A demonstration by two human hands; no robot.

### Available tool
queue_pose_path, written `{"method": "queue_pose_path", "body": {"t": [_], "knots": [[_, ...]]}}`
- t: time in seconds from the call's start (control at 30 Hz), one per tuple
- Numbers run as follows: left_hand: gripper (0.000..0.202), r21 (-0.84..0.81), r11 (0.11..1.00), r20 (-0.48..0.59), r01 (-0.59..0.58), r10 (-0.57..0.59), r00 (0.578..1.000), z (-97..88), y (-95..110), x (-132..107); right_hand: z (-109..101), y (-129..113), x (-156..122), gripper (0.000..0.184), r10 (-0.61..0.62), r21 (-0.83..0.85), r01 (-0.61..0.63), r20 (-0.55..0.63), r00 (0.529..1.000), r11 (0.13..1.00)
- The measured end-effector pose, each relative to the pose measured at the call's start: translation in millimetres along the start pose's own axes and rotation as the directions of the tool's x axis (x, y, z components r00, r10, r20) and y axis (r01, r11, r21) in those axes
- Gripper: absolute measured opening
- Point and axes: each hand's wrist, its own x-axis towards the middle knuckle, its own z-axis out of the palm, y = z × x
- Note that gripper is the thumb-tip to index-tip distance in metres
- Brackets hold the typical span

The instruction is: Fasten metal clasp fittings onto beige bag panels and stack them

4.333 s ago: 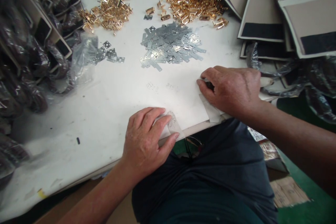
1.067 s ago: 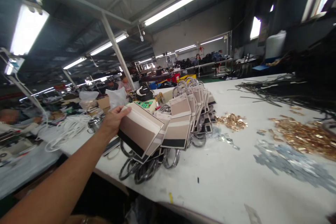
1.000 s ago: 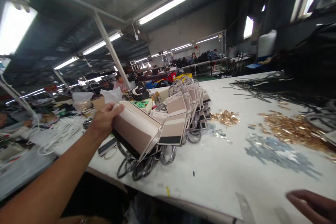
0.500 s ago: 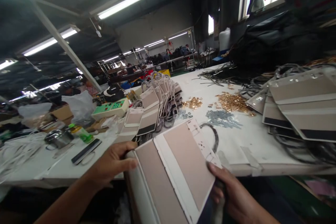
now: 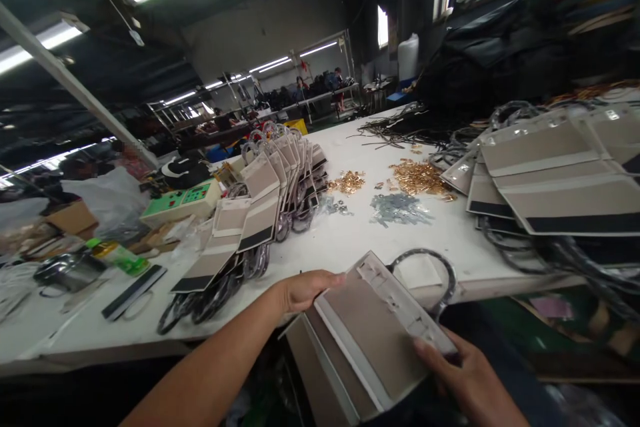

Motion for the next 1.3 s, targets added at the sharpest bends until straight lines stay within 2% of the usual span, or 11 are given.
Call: {"method": "queue_pose_path", "body": {"t": [0.1,0.23,0.37,0.47,0.6,0.77,0.9,1.03,1.17,1.23,1.3], "knots": [[0.063,-0.112,0.990,0.124,0.086,-0.072,0.990,-1.7,1.1,-1.3,0.6,-3.6,-11.6,0.055,-0.154,-0.116,0.168,0.122,0.981,0.979],[0.047,-0.165,0.985,0.200,-0.050,0.083,0.976,7.6,2.2,-18.0,13.4,-5.7,-31.1,0.036,-0.321,-0.231,0.384,0.268,0.908,0.894],[0.053,-0.082,0.988,0.199,-0.127,0.141,0.970,15.6,-6.6,-38.3,15.5,-13.7,-42.2,0.015,-0.215,-0.394,0.421,0.471,0.856,0.817],[0.056,-0.084,0.989,0.180,-0.120,0.134,0.975,16.4,-20.5,-49.5,11.4,-18.7,-40.7,0.021,-0.142,-0.444,0.434,0.552,0.822,0.784],[0.056,-0.178,0.976,0.133,-0.125,0.150,0.980,17.2,-31.9,-51.9,7.5,-11.9,-33.6,0.026,-0.124,-0.492,0.406,0.509,0.852,0.770],[0.051,-0.130,0.970,0.051,-0.204,0.212,0.976,26.2,-24.4,-36.2,1.3,1.9,-31.6,0.027,-0.071,-0.487,0.302,0.436,0.897,0.819],[0.050,-0.096,0.956,-0.104,-0.278,0.268,0.958,34.2,-18.5,-26.6,-4.6,5.6,-27.4,0.029,-0.104,-0.391,0.254,0.366,0.925,0.884],[0.046,-0.062,0.929,-0.291,-0.366,0.334,0.897,37.2,-18.1,-17.4,-7.2,9.1,-15.8,0.034,-0.197,-0.394,0.287,0.255,0.947,0.873],[0.049,0.033,0.898,-0.368,-0.438,0.418,0.830,34.4,-14.5,7.5,-7.1,12.7,-7.6,0.043,-0.245,-0.413,0.322,0.229,0.942,0.852],[0.047,0.117,0.896,-0.346,-0.428,0.440,0.829,32.8,-11.3,26.4,-6.8,13.3,-7.1,0.047,-0.196,-0.405,0.297,0.272,0.942,0.865],[0.043,0.230,0.894,-0.319,-0.386,0.444,0.837,32.4,-7.8,48.5,-6.3,13.2,-7.3,0.053,-0.097,-0.379,0.208,0.291,0.952,0.902]]}}
